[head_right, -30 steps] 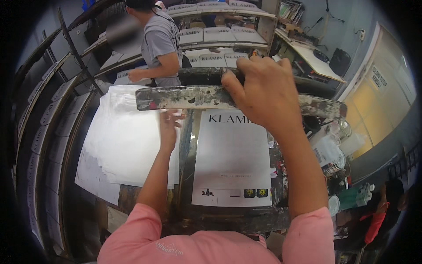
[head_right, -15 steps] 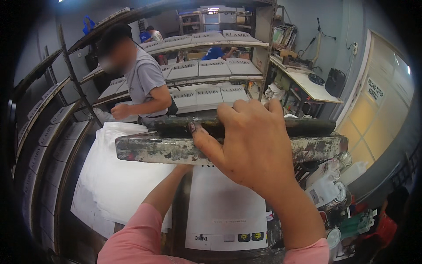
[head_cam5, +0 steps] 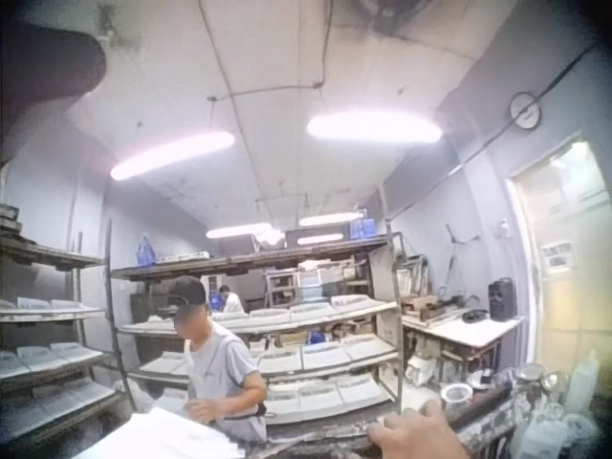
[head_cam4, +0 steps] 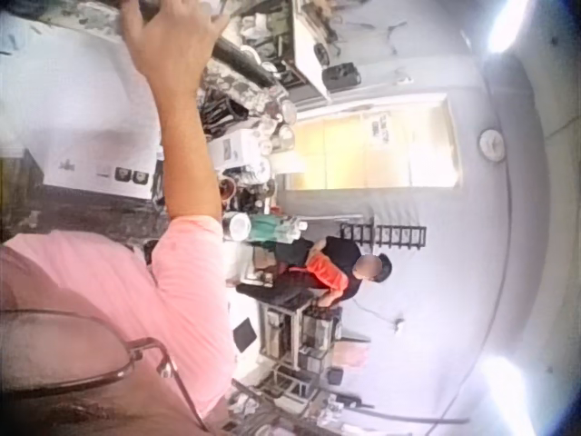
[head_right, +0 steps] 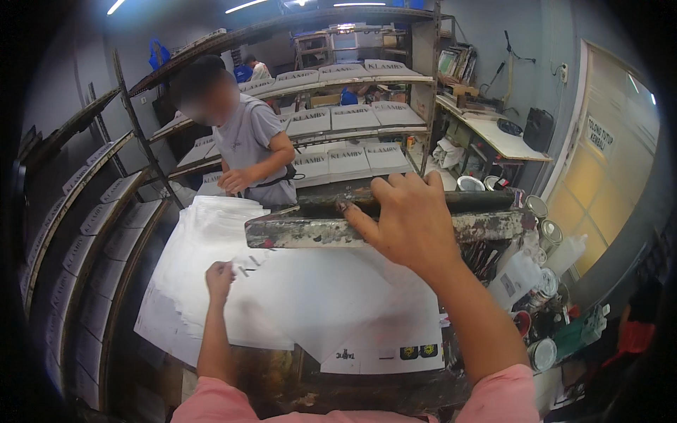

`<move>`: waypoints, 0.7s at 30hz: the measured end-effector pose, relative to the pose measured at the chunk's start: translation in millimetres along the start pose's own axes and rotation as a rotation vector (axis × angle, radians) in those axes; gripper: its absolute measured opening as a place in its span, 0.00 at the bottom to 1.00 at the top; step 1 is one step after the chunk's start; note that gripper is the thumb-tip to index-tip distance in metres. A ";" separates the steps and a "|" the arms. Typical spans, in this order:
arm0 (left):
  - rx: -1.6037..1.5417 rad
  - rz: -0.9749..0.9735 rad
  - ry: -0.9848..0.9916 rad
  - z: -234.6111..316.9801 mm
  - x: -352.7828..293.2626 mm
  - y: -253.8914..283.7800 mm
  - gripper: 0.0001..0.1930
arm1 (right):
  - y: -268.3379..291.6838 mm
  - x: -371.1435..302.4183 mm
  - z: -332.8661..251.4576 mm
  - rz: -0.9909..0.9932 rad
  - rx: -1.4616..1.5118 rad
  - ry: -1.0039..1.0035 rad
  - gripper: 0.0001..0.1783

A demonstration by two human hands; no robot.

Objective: The person performs manual screen printing on white paper sheets using a squeegee and a screen frame. They repeatedly pull ink across the screen, lift the frame to reveal the printed text, and stack the finished sheets. A coworker is visible in the background handling other materials.

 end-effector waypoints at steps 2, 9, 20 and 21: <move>-0.021 0.093 0.040 -21.3 6.4 61.6 0.09 | 1.8 -3.3 -3.1 0.022 0.017 0.018 0.25; 0.453 0.549 -0.025 12.3 -22.3 189.7 0.22 | 0.2 -10.5 -9.9 -0.034 -0.052 0.005 0.28; 0.515 -0.226 -0.695 79.7 -312.8 -65.1 0.08 | -2.4 -9.2 -8.7 -0.051 -0.022 -0.002 0.26; 0.531 -0.229 -0.630 75.9 -314.1 -68.9 0.09 | -0.9 -7.1 -8.5 -0.043 -0.008 0.005 0.25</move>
Point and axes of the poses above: each hand's wrist, its own x-axis towards the middle knuckle, its own y-axis out of the back of the hand, z = x × y, the point moved 8 cm from there along x, towards the middle knuckle, and after that the axes turned 3 degrees about y, right-handed, at the moved point
